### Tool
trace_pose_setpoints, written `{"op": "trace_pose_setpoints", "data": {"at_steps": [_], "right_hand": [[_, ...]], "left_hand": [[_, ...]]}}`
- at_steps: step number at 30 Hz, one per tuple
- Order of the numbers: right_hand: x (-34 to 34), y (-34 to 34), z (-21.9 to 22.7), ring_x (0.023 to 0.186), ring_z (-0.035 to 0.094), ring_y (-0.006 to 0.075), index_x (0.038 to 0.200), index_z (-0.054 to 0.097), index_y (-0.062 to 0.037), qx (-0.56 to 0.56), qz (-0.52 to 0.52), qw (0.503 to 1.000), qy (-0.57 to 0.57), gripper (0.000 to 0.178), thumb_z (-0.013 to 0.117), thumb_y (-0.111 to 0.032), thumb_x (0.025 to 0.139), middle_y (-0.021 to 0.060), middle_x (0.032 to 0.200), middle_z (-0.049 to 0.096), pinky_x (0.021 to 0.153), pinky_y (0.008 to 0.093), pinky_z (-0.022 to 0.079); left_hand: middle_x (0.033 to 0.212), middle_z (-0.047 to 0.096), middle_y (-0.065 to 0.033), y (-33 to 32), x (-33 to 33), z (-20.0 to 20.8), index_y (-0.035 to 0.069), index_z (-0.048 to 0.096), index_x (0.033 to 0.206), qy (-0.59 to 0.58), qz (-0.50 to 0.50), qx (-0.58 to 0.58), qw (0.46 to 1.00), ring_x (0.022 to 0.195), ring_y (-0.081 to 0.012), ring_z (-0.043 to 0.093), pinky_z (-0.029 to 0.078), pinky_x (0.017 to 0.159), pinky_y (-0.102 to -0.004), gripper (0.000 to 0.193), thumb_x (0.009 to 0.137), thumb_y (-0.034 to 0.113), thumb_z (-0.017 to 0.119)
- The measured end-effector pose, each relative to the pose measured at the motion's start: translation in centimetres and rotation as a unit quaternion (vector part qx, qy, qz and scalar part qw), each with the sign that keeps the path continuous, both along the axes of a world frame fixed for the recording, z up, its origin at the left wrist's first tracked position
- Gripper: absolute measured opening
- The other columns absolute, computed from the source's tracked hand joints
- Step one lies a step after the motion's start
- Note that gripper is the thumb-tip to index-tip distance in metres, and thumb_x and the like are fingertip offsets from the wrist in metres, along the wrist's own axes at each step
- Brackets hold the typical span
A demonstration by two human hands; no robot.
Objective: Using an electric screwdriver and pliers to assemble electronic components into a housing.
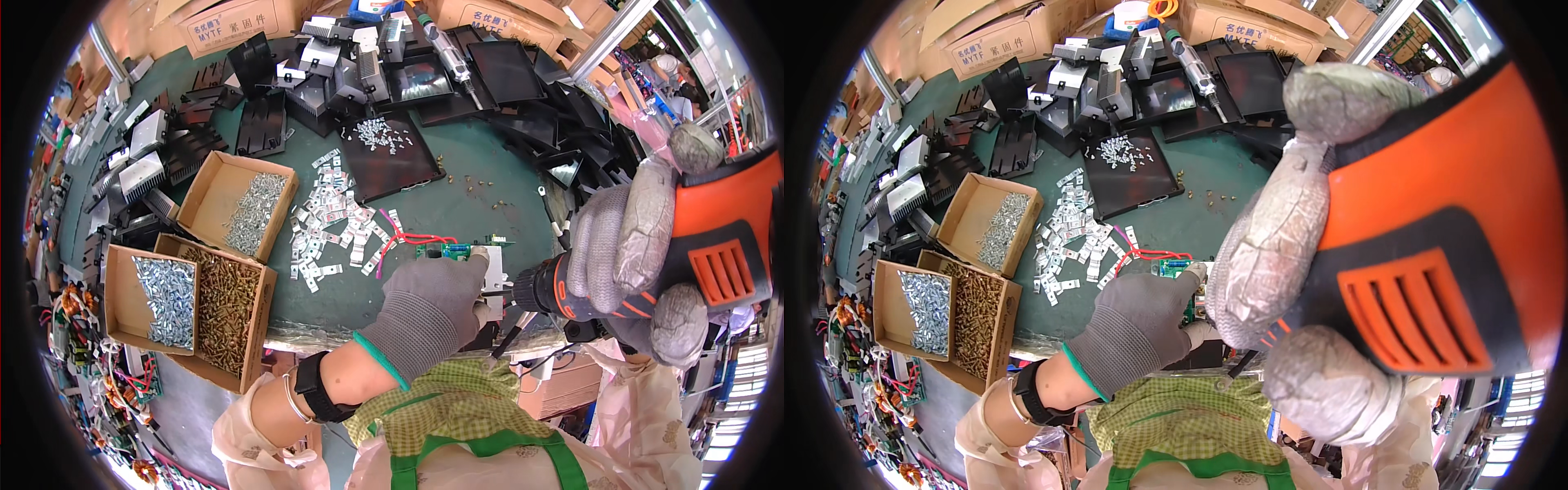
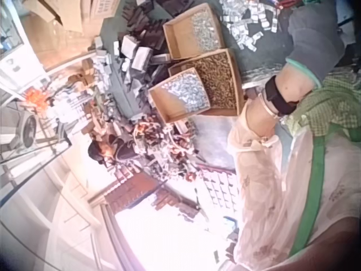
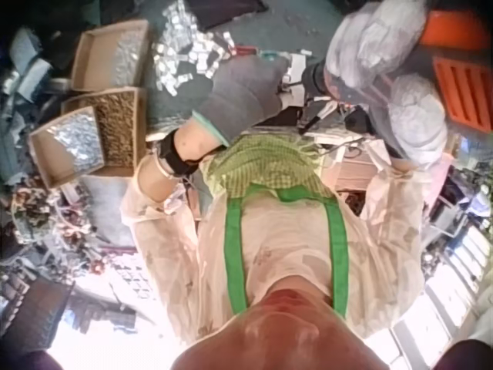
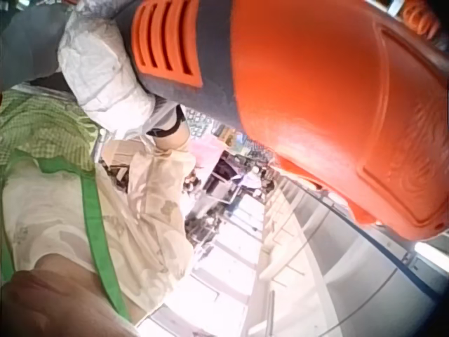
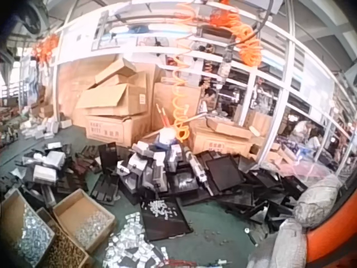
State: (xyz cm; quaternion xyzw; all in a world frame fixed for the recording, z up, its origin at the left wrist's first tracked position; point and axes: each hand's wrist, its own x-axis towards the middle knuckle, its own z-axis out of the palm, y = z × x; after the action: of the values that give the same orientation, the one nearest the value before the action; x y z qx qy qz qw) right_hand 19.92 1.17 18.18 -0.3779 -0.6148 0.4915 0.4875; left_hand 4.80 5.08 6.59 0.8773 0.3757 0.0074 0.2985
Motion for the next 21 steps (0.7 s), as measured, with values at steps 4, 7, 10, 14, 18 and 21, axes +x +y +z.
{"op": "trace_pose_setpoints", "data": {"at_steps": [4,7,10,14,18,21], "right_hand": [[-0.4,0.1,-0.8,0.052,0.054,0.0117,0.091,0.050,-0.0049,0.063,0.006,0.998,-0.002,0.046,0.080,-0.033,0.070,0.0016,0.071,0.055,0.048,0.0250,0.046],[-0.6,0.0,-1.3,0.052,0.054,0.0117,0.091,0.050,-0.0050,0.080,0.002,0.997,-0.002,0.046,0.080,-0.033,0.070,0.0015,0.071,0.055,0.048,0.0249,0.046],[-0.7,-0.3,-1.6,0.053,0.054,0.0117,0.090,0.049,-0.0051,0.098,0.000,0.995,-0.002,0.045,0.079,-0.033,0.071,0.0014,0.071,0.054,0.048,0.0249,0.045],[-0.6,-0.3,-2.3,0.053,0.054,0.0116,0.090,0.049,-0.0052,0.118,-0.010,0.993,0.003,0.045,0.079,-0.033,0.071,0.0012,0.071,0.054,0.049,0.0248,0.045],[-0.4,-0.7,-2.3,0.054,0.054,0.0116,0.089,0.049,-0.0054,0.127,-0.019,0.992,0.003,0.044,0.078,-0.033,0.071,0.0010,0.071,0.054,0.049,0.0247,0.045],[-0.4,-0.8,-2.3,0.054,0.054,0.0115,0.089,0.048,-0.0055,0.131,-0.022,0.991,0.005,0.044,0.078,-0.033,0.071,0.0009,0.071,0.054,0.050,0.0247,0.045]], "left_hand": [[0.071,0.063,-0.0121,0.0,0.0,-0.1,0.007,0.056,0.113,-0.014,0.004,-0.001,1.000,0.072,-0.0312,0.064,0.050,0.063,-0.0417,0.055,0.076,0.047,0.067],[0.070,0.063,-0.0125,0.0,0.1,0.1,0.006,0.057,0.107,-0.015,0.008,0.002,1.000,0.071,-0.0316,0.064,0.051,0.063,-0.0424,0.052,0.076,0.046,0.067],[0.085,0.065,-0.0123,0.0,0.1,0.1,0.005,0.052,0.107,0.007,-0.007,-0.017,1.000,0.086,-0.0297,0.065,0.052,0.069,-0.0421,0.046,0.081,0.040,0.064],[0.067,0.062,-0.0144,-0.1,0.1,-0.2,0.004,0.058,0.101,-0.016,0.010,0.027,0.999,0.071,-0.0326,0.064,0.051,0.063,-0.0429,0.054,0.074,0.050,0.068],[0.069,0.062,-0.0152,-0.3,0.2,-0.5,0.005,0.058,0.103,-0.026,0.019,0.031,0.999,0.072,-0.0336,0.064,0.050,0.064,-0.0434,0.058,0.072,0.052,0.070],[0.069,0.062,-0.0152,-0.3,0.3,-0.4,0.005,0.058,0.103,-0.009,0.027,0.030,0.999,0.072,-0.0342,0.064,0.050,0.065,-0.0436,0.059,0.072,0.054,0.069]]}}
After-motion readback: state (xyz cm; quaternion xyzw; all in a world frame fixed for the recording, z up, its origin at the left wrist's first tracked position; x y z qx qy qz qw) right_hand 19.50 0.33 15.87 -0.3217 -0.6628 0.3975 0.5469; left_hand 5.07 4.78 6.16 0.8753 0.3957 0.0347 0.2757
